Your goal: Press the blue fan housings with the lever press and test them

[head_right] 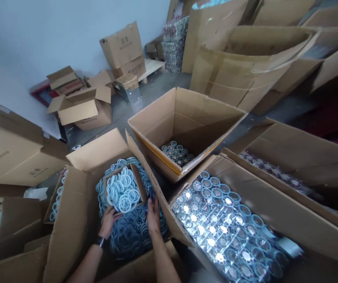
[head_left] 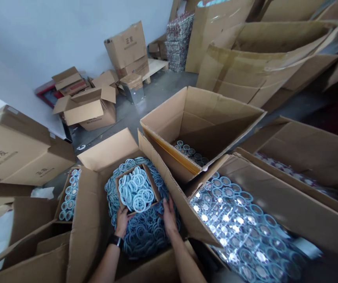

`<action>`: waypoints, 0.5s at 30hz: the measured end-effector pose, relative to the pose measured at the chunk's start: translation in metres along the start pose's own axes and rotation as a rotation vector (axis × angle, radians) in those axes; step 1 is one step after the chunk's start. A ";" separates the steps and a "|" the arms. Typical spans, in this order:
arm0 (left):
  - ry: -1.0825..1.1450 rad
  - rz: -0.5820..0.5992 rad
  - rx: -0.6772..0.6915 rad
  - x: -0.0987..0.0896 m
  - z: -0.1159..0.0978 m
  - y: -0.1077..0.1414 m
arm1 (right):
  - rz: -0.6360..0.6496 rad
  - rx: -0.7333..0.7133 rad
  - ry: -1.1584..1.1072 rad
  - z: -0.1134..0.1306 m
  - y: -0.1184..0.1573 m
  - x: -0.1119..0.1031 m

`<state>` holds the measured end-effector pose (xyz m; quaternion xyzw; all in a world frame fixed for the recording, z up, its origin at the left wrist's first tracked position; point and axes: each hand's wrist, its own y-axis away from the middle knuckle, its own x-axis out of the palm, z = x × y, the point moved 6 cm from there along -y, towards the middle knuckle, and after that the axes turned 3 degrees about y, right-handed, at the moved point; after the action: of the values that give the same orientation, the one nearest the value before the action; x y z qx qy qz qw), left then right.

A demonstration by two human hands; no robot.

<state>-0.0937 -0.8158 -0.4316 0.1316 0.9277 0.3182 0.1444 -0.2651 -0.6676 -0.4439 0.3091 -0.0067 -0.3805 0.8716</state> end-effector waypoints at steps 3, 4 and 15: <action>-0.035 0.034 0.013 0.004 -0.009 0.011 | 0.051 -0.082 -0.083 0.026 -0.006 -0.009; -0.051 0.041 0.020 0.004 -0.014 0.015 | 0.064 -0.103 -0.101 0.033 -0.004 -0.011; -0.329 -0.001 0.076 -0.041 -0.081 0.126 | 0.141 -0.083 -0.124 0.089 0.085 -0.049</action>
<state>-0.0652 -0.7782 -0.2833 0.1867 0.9029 0.2571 0.2894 -0.2663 -0.6385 -0.3147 0.2474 -0.0668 -0.3365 0.9061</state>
